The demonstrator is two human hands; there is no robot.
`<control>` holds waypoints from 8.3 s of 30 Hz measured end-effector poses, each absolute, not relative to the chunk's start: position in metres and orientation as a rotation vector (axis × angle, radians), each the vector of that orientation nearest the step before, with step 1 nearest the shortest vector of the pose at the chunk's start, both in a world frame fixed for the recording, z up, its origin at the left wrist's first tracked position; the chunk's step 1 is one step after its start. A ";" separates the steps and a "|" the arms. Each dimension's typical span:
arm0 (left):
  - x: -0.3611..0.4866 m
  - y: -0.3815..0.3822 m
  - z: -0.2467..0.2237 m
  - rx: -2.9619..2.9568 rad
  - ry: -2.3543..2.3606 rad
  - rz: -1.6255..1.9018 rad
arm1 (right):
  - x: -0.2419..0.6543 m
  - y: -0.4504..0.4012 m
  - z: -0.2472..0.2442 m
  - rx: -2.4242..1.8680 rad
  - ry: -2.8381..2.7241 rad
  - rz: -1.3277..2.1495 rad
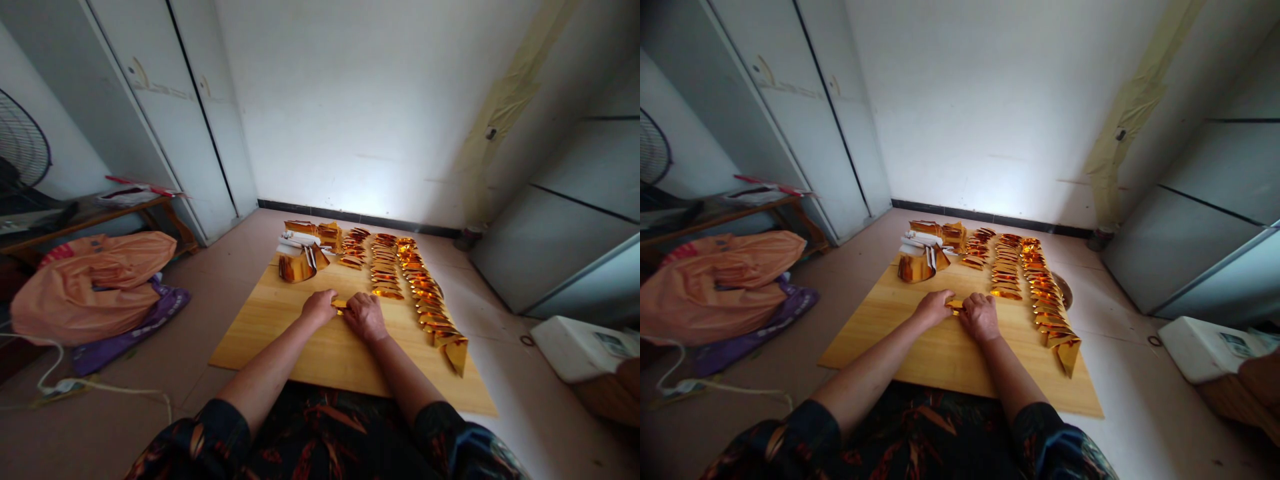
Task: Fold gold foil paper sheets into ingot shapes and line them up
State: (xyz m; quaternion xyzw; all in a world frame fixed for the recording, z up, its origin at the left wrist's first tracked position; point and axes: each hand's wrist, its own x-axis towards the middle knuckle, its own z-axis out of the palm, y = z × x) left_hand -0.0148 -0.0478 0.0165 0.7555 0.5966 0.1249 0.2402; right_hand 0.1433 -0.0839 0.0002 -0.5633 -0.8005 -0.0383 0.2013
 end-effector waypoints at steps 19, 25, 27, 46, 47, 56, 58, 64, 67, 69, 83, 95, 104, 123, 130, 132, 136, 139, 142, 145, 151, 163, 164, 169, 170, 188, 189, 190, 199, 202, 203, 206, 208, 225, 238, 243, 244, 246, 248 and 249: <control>-0.017 -0.050 0.012 2.157 1.698 0.307 | 0.160 -0.090 -0.008 -1.513 -2.150 -0.032; -0.018 -0.051 0.010 2.157 1.701 0.353 | 0.158 -0.090 -0.008 -1.485 -2.162 -0.144; -0.017 -0.052 0.010 2.152 1.725 0.341 | 0.156 -0.090 -0.008 -1.491 -2.180 -0.203; -0.025 -0.056 0.015 2.168 1.698 0.272 | 0.156 -0.093 -0.001 -1.440 -2.128 -0.485; -0.024 -0.056 0.016 2.168 1.688 0.270 | 0.160 -0.094 0.001 -1.450 -2.119 -0.496; -0.011 -0.063 0.019 2.170 1.548 0.303 | 0.231 -0.114 0.009 -1.719 -1.983 -0.536; -0.010 -0.063 0.019 2.155 1.562 0.305 | 0.240 -0.114 0.009 -1.731 -1.966 -0.560; -0.011 -0.062 0.018 2.145 1.592 0.324 | 0.250 -0.107 0.009 -1.765 -1.933 -0.615; -0.011 -0.062 0.017 2.145 1.593 0.330 | 0.251 -0.103 0.009 -1.788 -1.925 -0.636; -0.011 -0.062 0.016 2.142 1.592 0.330 | 0.251 -0.101 0.009 -1.800 -1.925 -0.649; -0.012 -0.067 0.014 2.134 1.588 0.367 | 0.243 -0.094 0.009 -1.923 -1.936 -0.666; -0.014 -0.066 -0.001 2.136 1.554 0.503 | 0.207 -0.109 0.012 -1.802 -2.029 -0.572; -0.038 -0.076 -0.016 2.093 1.315 0.976 | 0.147 -0.103 -0.011 -1.627 -2.325 -0.384; -0.052 -0.064 -0.005 2.196 1.469 1.141 | 0.146 -0.077 -0.015 -1.783 -2.194 -0.336; -0.065 -0.010 0.038 2.368 2.108 0.549 | 0.138 -0.076 -0.017 -1.635 -2.324 -0.280; -0.061 0.004 0.040 2.273 2.204 0.407 | 0.138 -0.076 -0.018 -1.636 -2.306 -0.278; -0.054 0.021 0.031 2.188 2.204 0.315 | 0.138 -0.077 -0.018 -1.638 -2.298 -0.281; -0.051 0.025 0.023 2.152 2.200 0.307 | 0.138 -0.077 -0.018 -1.638 -2.298 -0.278; -0.050 0.024 0.017 2.118 2.208 0.336 | 0.137 -0.077 -0.018 -1.650 -2.300 -0.269; -0.049 0.023 0.012 2.125 2.208 0.372 | 0.137 -0.077 -0.017 -1.659 -2.311 -0.256; -0.052 0.024 0.002 2.246 2.175 0.355 | 0.137 -0.077 -0.016 -1.682 -2.315 -0.256; -0.056 0.027 -0.001 2.108 2.269 0.430 | 0.136 -0.076 -0.018 -1.703 -2.321 -0.282; -0.055 0.027 -0.001 2.090 2.274 0.436 | 0.137 -0.076 -0.019 -1.699 -2.321 -0.284; -0.057 0.023 -0.001 2.037 2.272 0.475 | 0.137 -0.077 -0.018 -1.685 -2.314 -0.280; -0.058 0.021 0.000 2.039 2.260 0.481 | 0.137 -0.077 -0.018 -1.687 -2.314 -0.275; -0.083 -0.028 0.035 2.039 2.335 0.774 | 0.135 -0.076 -0.019 -1.710 -2.316 -0.232; -0.084 -0.032 0.039 2.046 2.310 0.839 | 0.135 -0.077 -0.019 -1.712 -2.317 -0.229; -0.083 -0.036 0.044 2.052 2.280 0.917 | 0.135 -0.077 -0.018 -1.714 -2.316 -0.228; -0.040 -0.057 0.050 2.290 1.517 1.317 | 0.134 -0.078 -0.019 -1.681 -2.295 -0.230; -0.028 -0.057 0.031 2.278 1.335 1.265 | 0.135 -0.076 -0.024 -1.638 -2.246 -0.183; -0.025 -0.056 0.023 2.255 1.299 1.249 | 0.137 -0.075 -0.025 -1.618 -2.203 -0.137; -0.022 -0.054 -0.002 2.195 1.272 1.054 | 0.147 -0.071 -0.030 -1.559 -1.931 0.084; -0.023 -0.053 -0.014 2.173 1.288 0.871 | 0.154 -0.070 -0.032 -1.571 -1.662 0.228; -0.032 -0.062 0.003 2.071 1.350 1.230 | 0.148 -0.098 -0.004 -1.336 -1.670 0.950; -0.004 -0.076 0.030 2.623 1.173 1.214 | 0.108 -0.106 0.006 -1.129 -0.872 1.634; -0.023 -0.079 -0.011 2.488 1.131 1.080 | 0.108 -0.111 0.003 -1.132 -0.442 1.774; -0.026 -0.079 -0.016 2.469 1.122 1.043 | 0.109 -0.113 0.004 -1.148 -0.427 1.800; -0.030 -0.079 -0.021 2.445 1.066 0.996 | 0.109 -0.117 0.006 -1.180 -0.414 1.833; -0.030 -0.079 -0.023 2.426 1.010 0.957 | 0.110 -0.120 0.008 -1.205 -0.423 1.863; -0.029 -0.079 -0.023 2.416 0.984 0.931 | 0.111 -0.120 0.009 -1.219 -0.437 1.884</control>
